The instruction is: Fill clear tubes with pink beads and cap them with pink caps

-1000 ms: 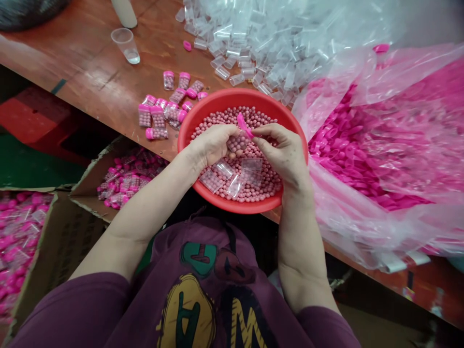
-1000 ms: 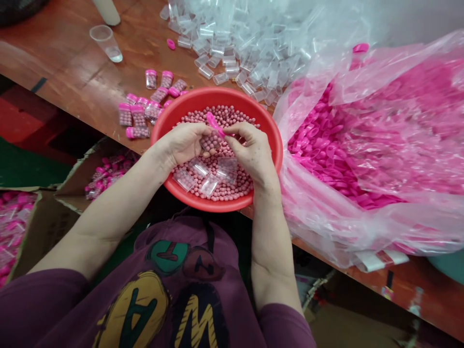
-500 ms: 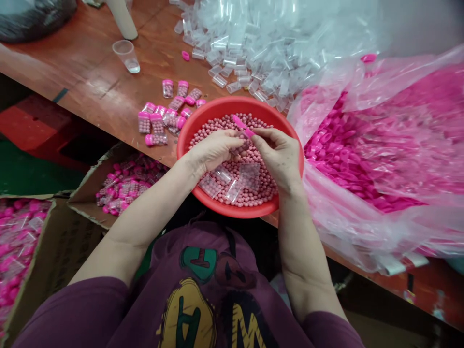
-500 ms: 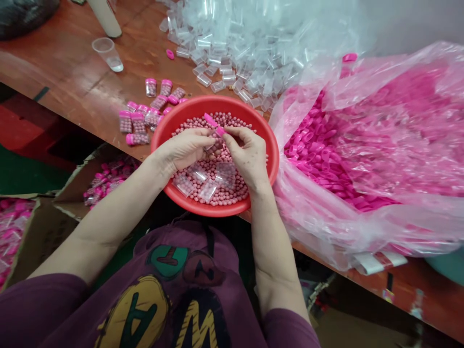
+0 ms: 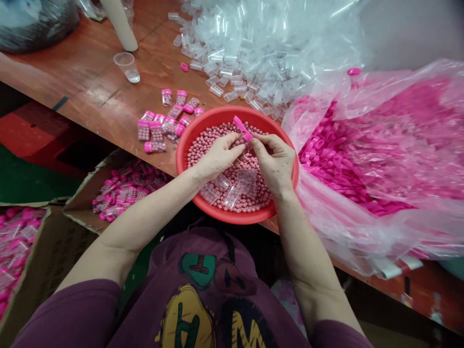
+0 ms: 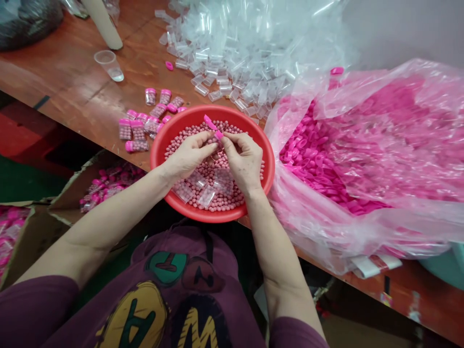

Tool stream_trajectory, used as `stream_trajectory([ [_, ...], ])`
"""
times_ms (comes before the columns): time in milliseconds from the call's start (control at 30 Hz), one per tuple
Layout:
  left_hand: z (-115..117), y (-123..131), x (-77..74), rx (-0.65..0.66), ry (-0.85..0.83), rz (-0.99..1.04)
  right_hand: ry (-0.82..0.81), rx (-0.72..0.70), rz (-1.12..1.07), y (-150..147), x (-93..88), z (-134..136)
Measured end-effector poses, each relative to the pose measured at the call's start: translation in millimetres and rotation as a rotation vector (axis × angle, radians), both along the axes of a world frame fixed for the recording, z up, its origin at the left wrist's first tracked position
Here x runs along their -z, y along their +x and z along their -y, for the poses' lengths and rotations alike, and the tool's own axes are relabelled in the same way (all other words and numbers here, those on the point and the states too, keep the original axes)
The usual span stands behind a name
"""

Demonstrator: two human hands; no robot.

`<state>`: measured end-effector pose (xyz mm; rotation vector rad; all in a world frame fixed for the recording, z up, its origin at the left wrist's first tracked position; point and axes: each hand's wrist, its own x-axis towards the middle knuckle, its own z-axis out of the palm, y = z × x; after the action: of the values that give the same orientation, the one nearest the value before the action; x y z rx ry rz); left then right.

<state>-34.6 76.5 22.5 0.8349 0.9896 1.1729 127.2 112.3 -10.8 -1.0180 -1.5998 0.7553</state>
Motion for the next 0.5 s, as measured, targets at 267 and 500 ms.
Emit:
stream_trajectory([
  [267, 0.2, -4.7, -0.1, -0.052, -0.09, 0.157, 0.357, -0.098, 0.271, 1.8, 1.7, -1.4],
  [500, 0.1, -2.9, -2.5, -0.153, -0.065, 0.053, 0.445, -0.172, 0.408, 4.7, 4.4, -5.5],
])
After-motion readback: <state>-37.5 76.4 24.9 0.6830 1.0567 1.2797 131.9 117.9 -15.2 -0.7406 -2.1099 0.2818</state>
